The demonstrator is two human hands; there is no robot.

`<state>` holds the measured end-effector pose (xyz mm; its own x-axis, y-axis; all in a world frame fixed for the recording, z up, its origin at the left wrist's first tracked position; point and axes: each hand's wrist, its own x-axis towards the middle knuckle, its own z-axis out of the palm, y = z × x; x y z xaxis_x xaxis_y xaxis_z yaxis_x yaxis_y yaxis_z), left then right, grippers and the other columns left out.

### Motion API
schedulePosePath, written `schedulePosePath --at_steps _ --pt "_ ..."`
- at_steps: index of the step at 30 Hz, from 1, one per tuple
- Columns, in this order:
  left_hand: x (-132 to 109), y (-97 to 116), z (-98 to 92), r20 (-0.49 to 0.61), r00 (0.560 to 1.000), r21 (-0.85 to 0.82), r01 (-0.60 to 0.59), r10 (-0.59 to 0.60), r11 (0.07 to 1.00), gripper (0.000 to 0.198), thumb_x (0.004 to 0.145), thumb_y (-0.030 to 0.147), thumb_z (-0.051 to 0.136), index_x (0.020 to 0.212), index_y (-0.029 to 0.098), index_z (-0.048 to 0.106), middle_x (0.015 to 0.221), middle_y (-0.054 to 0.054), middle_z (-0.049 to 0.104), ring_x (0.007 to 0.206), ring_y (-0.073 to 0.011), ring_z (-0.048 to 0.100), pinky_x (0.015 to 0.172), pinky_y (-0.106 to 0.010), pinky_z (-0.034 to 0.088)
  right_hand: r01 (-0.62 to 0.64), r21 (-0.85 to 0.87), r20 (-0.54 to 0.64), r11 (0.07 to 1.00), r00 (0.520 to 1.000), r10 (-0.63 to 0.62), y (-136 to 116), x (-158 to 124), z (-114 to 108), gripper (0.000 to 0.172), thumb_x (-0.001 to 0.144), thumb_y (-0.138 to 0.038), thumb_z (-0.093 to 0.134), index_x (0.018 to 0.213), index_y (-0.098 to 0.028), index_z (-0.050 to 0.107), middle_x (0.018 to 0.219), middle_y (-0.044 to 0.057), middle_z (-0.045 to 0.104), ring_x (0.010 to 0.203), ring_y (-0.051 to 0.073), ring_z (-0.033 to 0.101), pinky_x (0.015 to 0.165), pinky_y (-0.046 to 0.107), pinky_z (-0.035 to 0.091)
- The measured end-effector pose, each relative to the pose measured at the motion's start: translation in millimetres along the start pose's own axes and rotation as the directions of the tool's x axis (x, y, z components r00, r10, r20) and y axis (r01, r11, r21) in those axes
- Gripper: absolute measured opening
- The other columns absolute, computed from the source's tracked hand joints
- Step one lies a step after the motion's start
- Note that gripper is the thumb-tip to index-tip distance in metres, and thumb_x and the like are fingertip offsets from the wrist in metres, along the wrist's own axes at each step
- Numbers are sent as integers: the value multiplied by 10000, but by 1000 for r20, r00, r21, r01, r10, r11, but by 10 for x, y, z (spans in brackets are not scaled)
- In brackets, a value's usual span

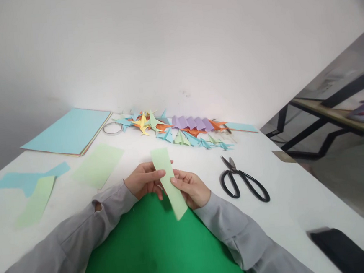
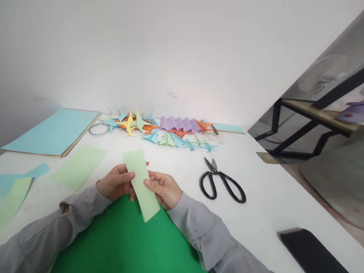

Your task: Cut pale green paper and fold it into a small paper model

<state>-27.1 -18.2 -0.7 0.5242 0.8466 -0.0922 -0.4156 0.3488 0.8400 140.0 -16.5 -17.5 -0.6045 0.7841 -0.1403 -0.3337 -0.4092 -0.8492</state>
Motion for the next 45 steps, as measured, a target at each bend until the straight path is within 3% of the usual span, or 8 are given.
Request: schedulePosePath --at_steps 9,17,22,26,29,39,42,45 --pt "54 -23 65 -163 982 105 -75 91 992 527 817 447 483 1260 166 435 1105 -174 622 499 -156 609 323 -253 466 17 -37 -12 999 1000 -18 48 7 -53 251 673 -341 713 691 -158 542 640 44 693 538 132 629 495 238 481" --pt "42 -16 75 -192 979 59 -66 76 996 579 826 423 472 1346 244 294 1048 -149 647 478 -152 600 332 -256 462 -11 -29 -41 1000 999 10 32 0 -58 249 653 -324 732 682 -161 545 612 16 678 513 121 615 477 227 465" --pt "48 -18 73 -213 973 108 -65 87 992 545 813 405 492 1304 195 386 1017 -154 661 383 -114 544 283 -219 399 0 -32 -45 999 999 -2 20 -12 -25 274 627 -342 745 672 -159 546 625 21 681 541 131 622 503 244 473" --pt "44 -24 55 -275 953 195 -76 129 978 483 750 345 592 1185 143 536 980 -144 677 342 -54 475 256 -165 311 15 -102 -167 995 985 -32 37 0 -4 330 580 -377 766 612 -159 520 524 -16 638 403 85 535 394 195 392" --pt "37 -33 48 -308 939 244 -77 152 967 422 721 351 631 1069 113 619 964 -141 682 352 -41 466 270 -162 306 30 -139 -179 990 982 -55 62 21 -21 355 567 -415 763 605 -162 517 473 -38 604 351 65 476 350 180 339" --pt "33 -21 85 -338 921 297 -90 192 951 318 699 377 649 863 105 681 862 -105 700 325 -22 404 280 -175 262 31 -179 -181 983 981 -64 52 -20 16 325 593 -402 748 637 -167 527 540 -25 637 426 81 526 411 195 376" --pt "23 -4 81 -366 911 279 -88 191 956 296 673 371 673 804 105 684 689 -57 683 313 -23 368 286 -182 242 56 -246 -196 968 975 -106 43 -13 29 322 603 -431 729 638 -170 545 508 -36 608 402 71 483 399 194 340" --pt "14 0 61 -381 905 265 -87 188 960 300 667 378 679 803 111 687 420 28 534 291 -33 317 295 -184 197 117 -403 -245 908 942 -230 42 7 -4 303 611 -447 708 626 -171 584 433 -51 539 369 64 413 382 200 296"
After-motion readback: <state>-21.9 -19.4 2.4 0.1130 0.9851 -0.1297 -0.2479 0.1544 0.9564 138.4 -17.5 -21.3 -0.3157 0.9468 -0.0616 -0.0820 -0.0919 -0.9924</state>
